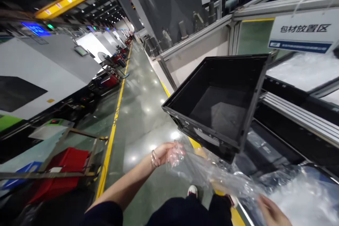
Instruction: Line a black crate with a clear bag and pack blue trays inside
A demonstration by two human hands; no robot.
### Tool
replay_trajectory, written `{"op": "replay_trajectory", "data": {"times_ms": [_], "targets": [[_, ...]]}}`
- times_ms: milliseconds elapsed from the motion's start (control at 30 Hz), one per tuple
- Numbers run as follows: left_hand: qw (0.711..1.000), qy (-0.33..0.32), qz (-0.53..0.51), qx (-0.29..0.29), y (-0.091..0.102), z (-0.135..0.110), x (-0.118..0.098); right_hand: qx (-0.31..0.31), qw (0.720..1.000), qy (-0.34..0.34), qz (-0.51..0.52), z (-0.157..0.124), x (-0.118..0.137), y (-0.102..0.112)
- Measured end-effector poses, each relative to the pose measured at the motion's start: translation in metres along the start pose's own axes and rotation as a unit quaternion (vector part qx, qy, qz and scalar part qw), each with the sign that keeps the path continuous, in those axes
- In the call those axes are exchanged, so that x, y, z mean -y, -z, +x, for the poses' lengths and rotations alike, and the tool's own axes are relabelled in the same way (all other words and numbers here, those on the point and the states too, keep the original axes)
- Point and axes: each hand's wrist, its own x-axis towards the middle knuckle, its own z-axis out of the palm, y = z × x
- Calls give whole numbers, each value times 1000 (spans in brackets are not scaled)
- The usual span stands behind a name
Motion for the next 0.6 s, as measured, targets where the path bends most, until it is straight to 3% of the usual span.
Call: {"op": "replay_trajectory", "data": {"times_ms": [100, 167, 233, 300, 367, 467, 533, 600], "targets": [[999, -9, -13, 29, 22, -17, -3, 147, 982, 48, 104, -37, 78, -60], [998, -20, -31, 42, 37, -32, -5, 216, 965, 126, 83, -62, 137, -106], [997, -37, -51, 53, 55, -50, -8, 228, 954, 190, 48, -87, 185, -147], [994, -57, -73, 60, 77, -70, -10, 212, 952, 219, 28, -108, 215, -177], [991, -82, -85, 58, 103, -90, -11, 193, 957, 211, 42, -126, 231, -193], [987, -150, -59, 4, 136, -115, -12, 163, 967, 146, 131, -145, 250, -199], [975, -218, -7, -41, 148, -128, -12, 123, 969, 93, 196, -155, 271, -197], [951, -290, 76, -70, 150, -139, -11, 80, 966, 86, 229, -163, 303, -191]]}}
